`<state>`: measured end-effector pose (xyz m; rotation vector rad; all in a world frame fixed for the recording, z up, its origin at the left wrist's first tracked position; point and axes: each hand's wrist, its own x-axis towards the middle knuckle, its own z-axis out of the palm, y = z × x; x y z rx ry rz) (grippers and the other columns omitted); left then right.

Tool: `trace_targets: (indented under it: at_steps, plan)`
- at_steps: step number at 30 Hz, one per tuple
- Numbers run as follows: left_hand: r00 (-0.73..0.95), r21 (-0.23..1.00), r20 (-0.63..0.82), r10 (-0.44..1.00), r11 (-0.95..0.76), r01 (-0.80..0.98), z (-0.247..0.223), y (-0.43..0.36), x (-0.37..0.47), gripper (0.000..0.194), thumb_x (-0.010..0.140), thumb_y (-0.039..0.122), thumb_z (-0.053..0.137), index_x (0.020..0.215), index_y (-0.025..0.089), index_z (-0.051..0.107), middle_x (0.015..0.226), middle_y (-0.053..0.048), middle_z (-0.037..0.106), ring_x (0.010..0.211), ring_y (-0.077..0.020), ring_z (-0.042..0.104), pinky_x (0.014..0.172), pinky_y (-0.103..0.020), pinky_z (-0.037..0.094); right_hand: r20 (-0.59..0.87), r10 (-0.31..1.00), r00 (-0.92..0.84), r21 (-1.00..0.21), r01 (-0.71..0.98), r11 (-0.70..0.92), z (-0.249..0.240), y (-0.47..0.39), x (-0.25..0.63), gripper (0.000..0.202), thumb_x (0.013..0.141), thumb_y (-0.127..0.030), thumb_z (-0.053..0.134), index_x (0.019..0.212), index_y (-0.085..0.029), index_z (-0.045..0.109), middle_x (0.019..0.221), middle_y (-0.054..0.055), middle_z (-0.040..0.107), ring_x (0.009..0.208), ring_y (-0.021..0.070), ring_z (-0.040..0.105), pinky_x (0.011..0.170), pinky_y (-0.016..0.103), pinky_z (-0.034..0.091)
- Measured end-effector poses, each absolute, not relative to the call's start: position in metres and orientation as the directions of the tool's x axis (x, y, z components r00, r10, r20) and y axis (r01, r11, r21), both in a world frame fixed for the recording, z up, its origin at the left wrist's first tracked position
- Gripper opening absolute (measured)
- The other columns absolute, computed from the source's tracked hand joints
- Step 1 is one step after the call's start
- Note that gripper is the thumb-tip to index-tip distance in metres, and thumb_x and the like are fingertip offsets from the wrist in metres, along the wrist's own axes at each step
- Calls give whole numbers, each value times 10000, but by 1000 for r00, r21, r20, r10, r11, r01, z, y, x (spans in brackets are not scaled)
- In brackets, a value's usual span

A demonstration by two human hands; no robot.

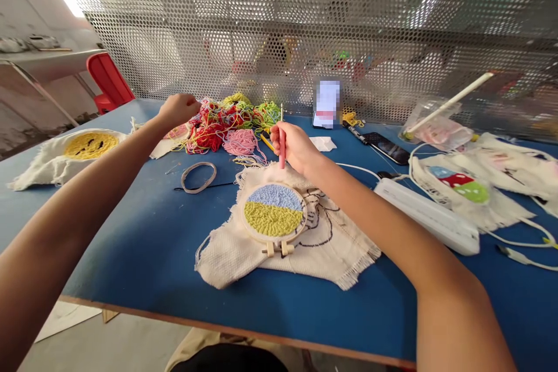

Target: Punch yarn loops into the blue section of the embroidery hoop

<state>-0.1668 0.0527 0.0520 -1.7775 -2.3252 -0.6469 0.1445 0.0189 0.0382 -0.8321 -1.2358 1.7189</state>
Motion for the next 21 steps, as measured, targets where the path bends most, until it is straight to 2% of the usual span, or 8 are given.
trace_targets:
  at_steps: [3, 6, 11, 13, 15, 18, 21]
  plan:
    - [-198, 265, 427, 882, 87, 960, 69, 46, -154, 245, 733, 306, 454, 809, 155, 632, 806, -92, 640, 786, -208, 572, 720, -315, 435, -37, 900, -434, -951, -260, -165, 40, 18, 145, 161, 810, -223, 413, 674, -166, 479, 574, -27, 429, 399, 44, 304, 401, 225, 214]
    - [-84, 379, 498, 863, -130, 916, 84, 36, -135, 213, 733, 283, 478, 733, 119, 614, 740, -76, 617, 769, -184, 569, 750, -313, 436, 34, 903, -429, -961, -262, -88, 43, 16, 147, 48, 756, -208, 490, 713, -193, 475, 566, -45, 448, 364, 34, 225, 377, 224, 131]
    - [135, 497, 417, 899, -350, 794, 101, 9, -82, 237, 817, 293, 425, 819, 121, 588, 846, -48, 636, 771, -119, 592, 666, -223, 473, 150, 916, -372, -968, -244, 59, 47, 10, 148, 79, 721, -149, 516, 775, -200, 542, 633, -34, 544, 358, 25, 166, 363, 231, 117]
    - [273, 553, 374, 887, -449, 702, 104, -6, -54, 229, 841, 275, 416, 801, 109, 569, 826, -55, 632, 761, -117, 590, 663, -232, 477, 183, 897, -403, -963, -256, 82, 48, 8, 148, 165, 715, -122, 513, 839, -210, 578, 763, -17, 605, 373, 21, 235, 370, 222, 191]
    - [378, 537, 355, 855, -518, 666, 107, -22, -28, 205, 842, 259, 444, 778, 107, 564, 781, -48, 621, 753, -120, 582, 664, -244, 475, 216, 861, -461, -955, -284, 87, 49, 5, 148, 215, 717, -129, 533, 890, -244, 589, 878, -17, 616, 454, 35, 395, 437, 216, 320]
    - [449, 474, 384, 807, -589, 654, 111, -39, 3, 205, 850, 267, 457, 766, 114, 565, 748, -32, 603, 808, -143, 582, 691, -264, 476, 239, 821, -518, -951, -296, 91, 52, 0, 149, 115, 734, -197, 572, 831, -257, 577, 840, -12, 595, 696, 107, 558, 600, 245, 433]
    - [385, 489, 410, 827, -555, 673, 116, -46, 19, 224, 869, 278, 418, 815, 116, 563, 813, -22, 608, 883, -163, 581, 691, -265, 482, 261, 786, -560, -947, -308, 95, 56, -2, 152, 49, 719, -210, 590, 734, -222, 545, 757, -5, 561, 731, 121, 561, 608, 248, 434]
